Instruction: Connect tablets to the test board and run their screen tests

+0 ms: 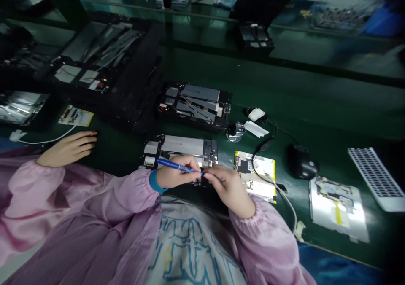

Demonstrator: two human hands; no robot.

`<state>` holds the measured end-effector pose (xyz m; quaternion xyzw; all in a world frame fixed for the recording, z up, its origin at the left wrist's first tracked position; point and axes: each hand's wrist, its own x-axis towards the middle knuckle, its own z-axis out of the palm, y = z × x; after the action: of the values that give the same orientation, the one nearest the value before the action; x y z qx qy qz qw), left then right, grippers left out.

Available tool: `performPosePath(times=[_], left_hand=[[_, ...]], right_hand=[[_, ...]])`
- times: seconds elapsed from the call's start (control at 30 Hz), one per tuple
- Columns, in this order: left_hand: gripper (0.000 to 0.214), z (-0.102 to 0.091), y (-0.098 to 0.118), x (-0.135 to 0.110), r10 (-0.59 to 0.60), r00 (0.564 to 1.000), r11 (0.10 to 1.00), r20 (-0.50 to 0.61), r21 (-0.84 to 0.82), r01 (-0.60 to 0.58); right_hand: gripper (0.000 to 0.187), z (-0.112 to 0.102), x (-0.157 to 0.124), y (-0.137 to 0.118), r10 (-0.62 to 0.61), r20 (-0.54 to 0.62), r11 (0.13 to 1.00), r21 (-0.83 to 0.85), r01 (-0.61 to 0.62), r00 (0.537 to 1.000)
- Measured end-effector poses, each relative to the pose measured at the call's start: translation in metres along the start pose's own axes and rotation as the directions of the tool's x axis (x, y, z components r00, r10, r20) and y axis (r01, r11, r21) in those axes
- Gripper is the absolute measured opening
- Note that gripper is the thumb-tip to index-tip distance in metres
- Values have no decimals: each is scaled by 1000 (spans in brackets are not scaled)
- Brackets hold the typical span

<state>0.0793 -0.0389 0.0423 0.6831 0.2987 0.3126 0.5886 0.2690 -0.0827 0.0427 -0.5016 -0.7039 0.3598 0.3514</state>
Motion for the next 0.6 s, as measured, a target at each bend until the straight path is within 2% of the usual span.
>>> performPosePath(times=[0.07, 0.17, 0.27, 0.37, 0.47, 0.53, 0.57, 0.6], left_hand=[[10, 0, 3, -4, 56, 998, 998, 21, 23, -57], [10, 3, 4, -12, 100, 994, 994, -31, 54, -98], [11, 6, 0, -16, 156, 982, 986, -108, 79, -148], [10, 5, 1, -16, 199, 975, 975, -103, 125, -186], [10, 1, 10, -18, 177, 984, 976, 3, 130, -176], [12, -6, 15, -22, 169, 984, 978, 52, 118, -174], [12, -12, 16, -26, 182, 983, 976, 26, 117, -184], [10, -18, 16, -31, 195, 980, 974, -46, 127, -188]], right_hand=[[37, 9, -2, -2, 70, -14, 994, 83, -68, 997], [35, 21, -4, -3, 185, -71, 960, 225, -165, 980], [28, 33, -3, -6, 282, -123, 887, 412, -209, 952], [28, 43, -2, -11, 348, -102, 821, 513, -250, 932], [28, 46, -3, -14, 350, -54, 823, 493, -280, 935], [26, 42, -6, -13, 301, -27, 865, 429, -261, 953], [25, 38, -7, -10, 267, -39, 901, 365, -235, 963], [27, 33, -9, -6, 236, -79, 941, 266, -208, 969]])
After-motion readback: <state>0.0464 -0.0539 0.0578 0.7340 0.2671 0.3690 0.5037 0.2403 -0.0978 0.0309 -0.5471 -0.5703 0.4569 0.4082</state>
